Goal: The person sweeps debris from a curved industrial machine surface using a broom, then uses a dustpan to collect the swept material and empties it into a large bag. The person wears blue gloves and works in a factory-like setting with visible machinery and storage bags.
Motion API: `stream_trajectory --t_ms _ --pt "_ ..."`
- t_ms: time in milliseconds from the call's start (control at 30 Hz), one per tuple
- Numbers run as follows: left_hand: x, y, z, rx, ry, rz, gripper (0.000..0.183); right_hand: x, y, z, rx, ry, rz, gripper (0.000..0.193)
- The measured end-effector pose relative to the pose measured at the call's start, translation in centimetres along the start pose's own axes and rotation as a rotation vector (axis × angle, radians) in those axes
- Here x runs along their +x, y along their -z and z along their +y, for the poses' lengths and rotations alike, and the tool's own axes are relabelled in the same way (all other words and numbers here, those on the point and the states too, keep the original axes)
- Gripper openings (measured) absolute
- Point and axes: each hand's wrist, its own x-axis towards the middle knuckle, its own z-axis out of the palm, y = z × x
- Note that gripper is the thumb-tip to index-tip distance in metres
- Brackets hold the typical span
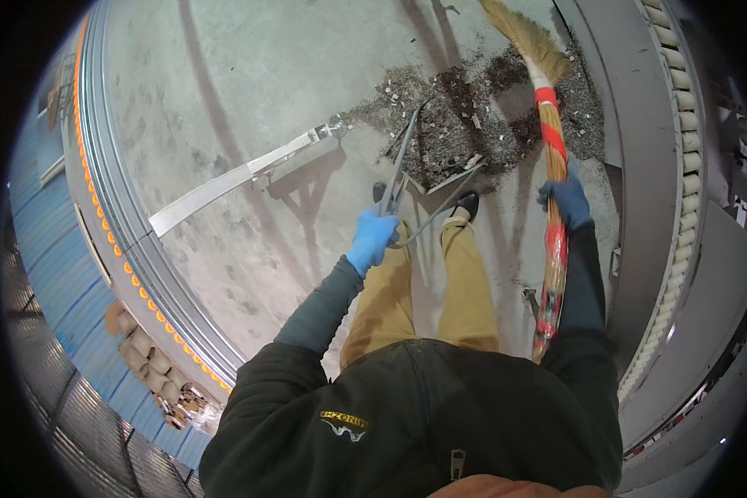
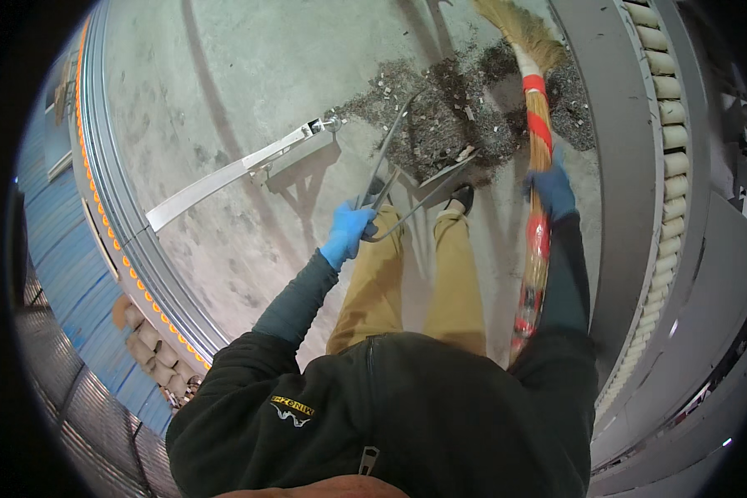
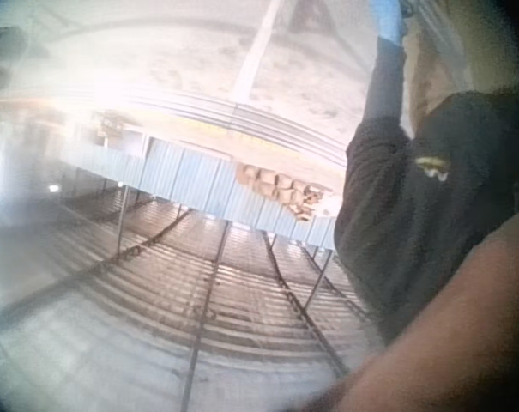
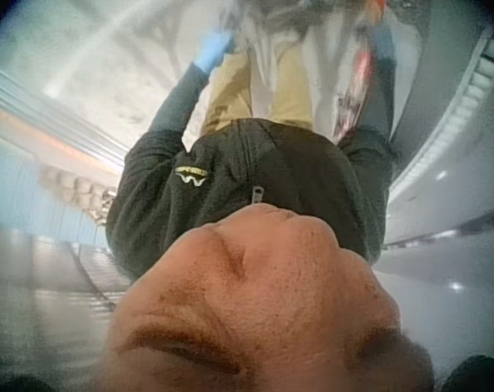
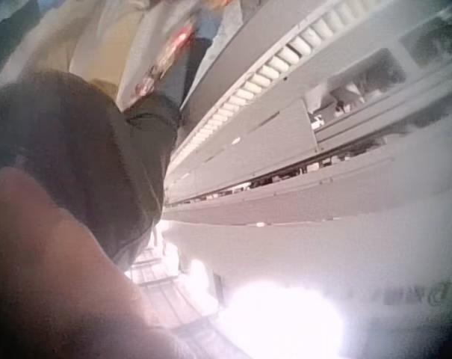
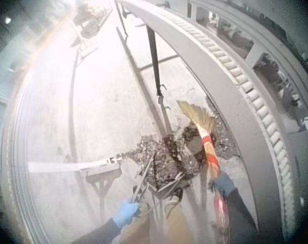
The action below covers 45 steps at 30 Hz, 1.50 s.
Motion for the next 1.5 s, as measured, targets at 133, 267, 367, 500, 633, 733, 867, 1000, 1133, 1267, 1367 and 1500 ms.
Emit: stream_trajectory --t_ms 133,267,367,500,633,733,867,1000,1133,1267,1367,1500 --pt "1.7 0.4 1.1 0.071 0.032 0.099 0.037 14.1 1.5 0.6 -0.346 0.070 0.153 0.098" --pt "4.5 0.6 1.3 0.102 0.025 0.119 0.016 20.8 0.8 3.7 -0.222 -0.053 0.060 0.098" --pt "6.2 0.3 2.0 0.335 -0.188 -0.022 0.011 20.3 -2.6 8.4 -0.564 0.006 0.088 0.060" --pt "7.0 -1.0 3.9 -0.028 -0.061 0.032 0.013 13.6 -4.9 13.4 -0.506 -0.244 -0.284 0.109" --pt "6.6 -2.0 5.5 0.057 -0.050 0.073 0.012 5.1 -6.7 14.0 -0.473 -0.254 -0.472 0.107" --pt "6.1 -1.5 4.8 0.093 -0.059 0.068 0.007 1.7 -8.8 12.6 -0.321 -0.283 -0.726 0.085" --pt "4.9 0.6 1.8 0.089 -0.046 -0.042 0.016 -3.3 -10.2 11.4 0.159 -0.618 -0.721 0.057" --pt "3.1 2.0 -1.7 0.095 0.077 -0.021 0.034 -5.6 -11.0 10.3 0.161 -0.616 -0.817 0.026" --pt "3.0 2.0 -3.1 0.030 -0.011 -0.036 0.037 -9.2 -12.0 9.4 0.238 -0.649 -0.814 0.038" --pt "2.3 4.6 -5.2 0.024 0.026 -0.054 0.040 -12.8 -12.5 8.1 0.232 -0.625 -0.860 0.069" --pt "1.0 9.5 -7.9 -0.057 0.024 -0.009 0.042 -15.3 -12.8 7.2 0.244 -0.512 -0.818 0.072" --pt "0.2 15.1 -12.2 -0.018 -0.008 0.252 0.039 -18.6 -10.5 6.1 0.275 -0.618 -0.837 0.082"
